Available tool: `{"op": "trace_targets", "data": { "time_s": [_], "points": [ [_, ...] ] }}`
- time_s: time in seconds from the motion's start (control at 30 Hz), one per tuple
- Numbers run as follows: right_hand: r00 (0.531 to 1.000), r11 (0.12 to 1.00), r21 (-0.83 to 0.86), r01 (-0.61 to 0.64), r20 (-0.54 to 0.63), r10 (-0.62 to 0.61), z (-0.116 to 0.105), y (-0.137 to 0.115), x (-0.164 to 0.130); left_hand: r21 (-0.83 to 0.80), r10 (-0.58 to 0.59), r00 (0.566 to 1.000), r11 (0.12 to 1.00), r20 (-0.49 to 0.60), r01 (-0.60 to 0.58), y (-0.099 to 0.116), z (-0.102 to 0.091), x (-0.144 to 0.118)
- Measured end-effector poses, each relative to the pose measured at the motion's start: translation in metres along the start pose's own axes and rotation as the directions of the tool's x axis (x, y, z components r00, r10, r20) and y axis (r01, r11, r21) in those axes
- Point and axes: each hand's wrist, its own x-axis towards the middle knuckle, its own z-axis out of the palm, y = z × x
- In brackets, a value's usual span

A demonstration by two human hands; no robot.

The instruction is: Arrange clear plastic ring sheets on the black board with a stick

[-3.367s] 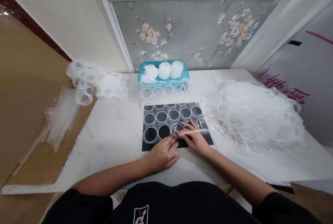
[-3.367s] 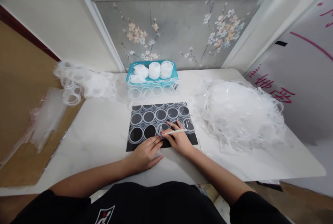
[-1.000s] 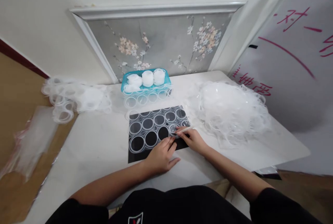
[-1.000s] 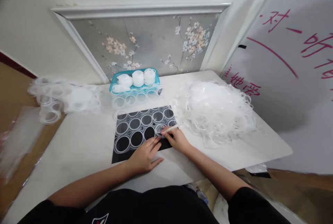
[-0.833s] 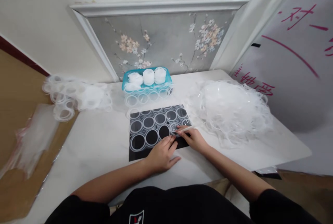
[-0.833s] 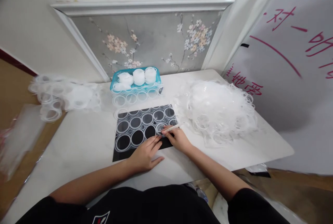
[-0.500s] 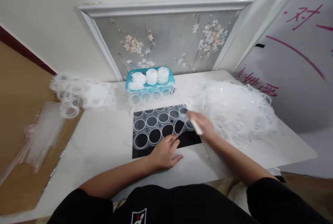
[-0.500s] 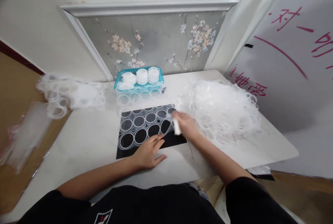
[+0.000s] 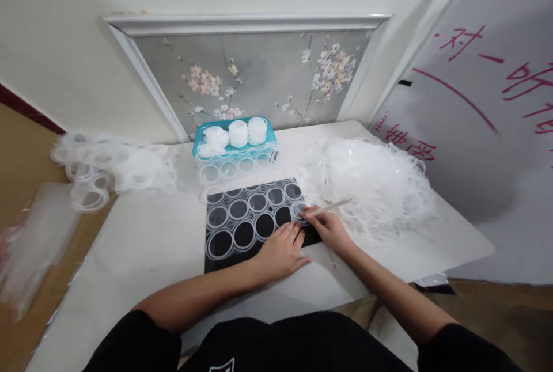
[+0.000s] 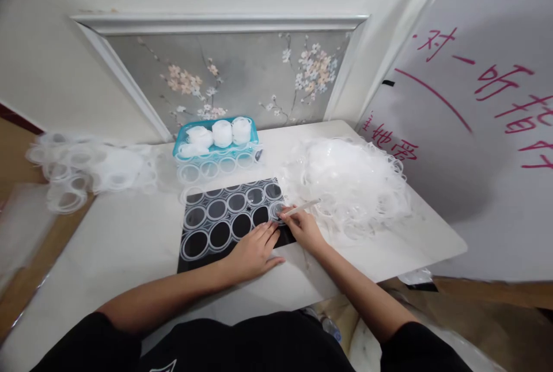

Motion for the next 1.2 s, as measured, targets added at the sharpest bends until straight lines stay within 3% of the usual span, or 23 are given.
{"op": "trace_targets", "data": {
  "time_s": [0.23, 0.37, 0.43, 0.53, 0.63, 0.7, 0.73, 0.8, 0.87, 0.9, 0.93, 1.0, 1.03, 1.1, 1.13, 1.2],
  "points": [
    [1.0, 1.0, -0.024, 0.011, 0.01, -0.01, -0.002, -0.003, 0.003, -0.009, -0.005, 1.0, 1.0, -0.007, 0.005, 0.001, 0.003, -0.001],
    [0.991, 0.979, -0.152, 0.136, 0.014, -0.135, -0.002, -0.003, -0.001, -0.061, -0.014, 1.0, 0.998, 0.002, 0.014, 0.001, 0.001, 0.0],
    [0.966, 0.923, -0.287, 0.258, 0.058, -0.252, 0.0, -0.004, -0.007, -0.103, -0.038, 0.999, 0.994, 0.019, 0.039, 0.001, -0.001, 0.002],
    [0.894, 0.757, -0.477, 0.447, 0.207, -0.397, 0.001, -0.008, -0.011, -0.167, -0.081, 0.996, 0.982, 0.035, 0.086, 0.001, -0.003, 0.005],
    [0.837, 0.609, -0.588, 0.532, 0.26, -0.481, -0.013, -0.012, 0.005, -0.193, -0.092, 0.995, 0.976, 0.043, 0.099, 0.002, -0.004, 0.006],
    [0.816, 0.574, -0.649, 0.5, 0.131, -0.563, -0.034, -0.015, 0.029, -0.194, -0.096, 0.994, 0.975, 0.06, 0.106, 0.002, -0.005, 0.005],
    [0.796, 0.589, -0.678, 0.439, -0.011, -0.605, -0.048, -0.017, 0.043, -0.194, -0.098, 0.993, 0.975, 0.071, 0.11, 0.002, -0.005, 0.004],
    [0.729, 0.653, -0.697, 0.294, -0.278, -0.625, -0.076, -0.021, 0.07, -0.196, -0.097, 0.992, 0.974, 0.085, 0.112, 0.002, -0.005, 0.001],
    [0.671, 0.673, -0.706, 0.219, -0.392, -0.63, -0.099, -0.026, 0.091, -0.188, -0.085, 0.992, 0.977, 0.091, 0.101, 0.002, -0.005, -0.002],
    [0.678, 0.678, -0.714, 0.174, -0.412, -0.609, -0.108, -0.027, 0.098, -0.179, -0.079, 0.992, 0.979, 0.093, 0.095, 0.002, -0.004, -0.003],
    [0.716, 0.68, -0.726, 0.105, -0.42, -0.558, -0.115, -0.027, 0.102, -0.168, -0.074, 0.993, 0.982, 0.095, 0.089, 0.002, -0.004, -0.004],
    [0.866, 0.653, -0.748, -0.121, -0.401, -0.298, -0.121, -0.024, 0.106, -0.145, -0.064, 0.994, 0.986, 0.092, 0.077, 0.002, -0.003, -0.005],
    [0.917, 0.608, -0.759, -0.232, -0.379, -0.123, -0.123, -0.022, 0.106, -0.135, -0.057, 0.995, 0.988, 0.087, 0.068, 0.002, -0.003, -0.005],
    [0.932, 0.517, -0.777, -0.358, -0.326, 0.156, -0.124, -0.016, 0.105, -0.121, -0.023, 0.997, 0.992, 0.08, 0.033, 0.001, -0.004, -0.005],
    [0.926, 0.498, -0.782, -0.376, -0.303, 0.224, -0.124, -0.014, 0.104, -0.118, 0.002, 0.997, 0.993, 0.078, 0.007, 0.001, -0.005, -0.004],
    [0.928, 0.51, -0.777, -0.37, -0.286, 0.237, -0.124, -0.015, 0.102, -0.116, 0.058, 0.995, 0.992, 0.076, -0.049, 0.0, -0.008, -0.004]
  ]
}}
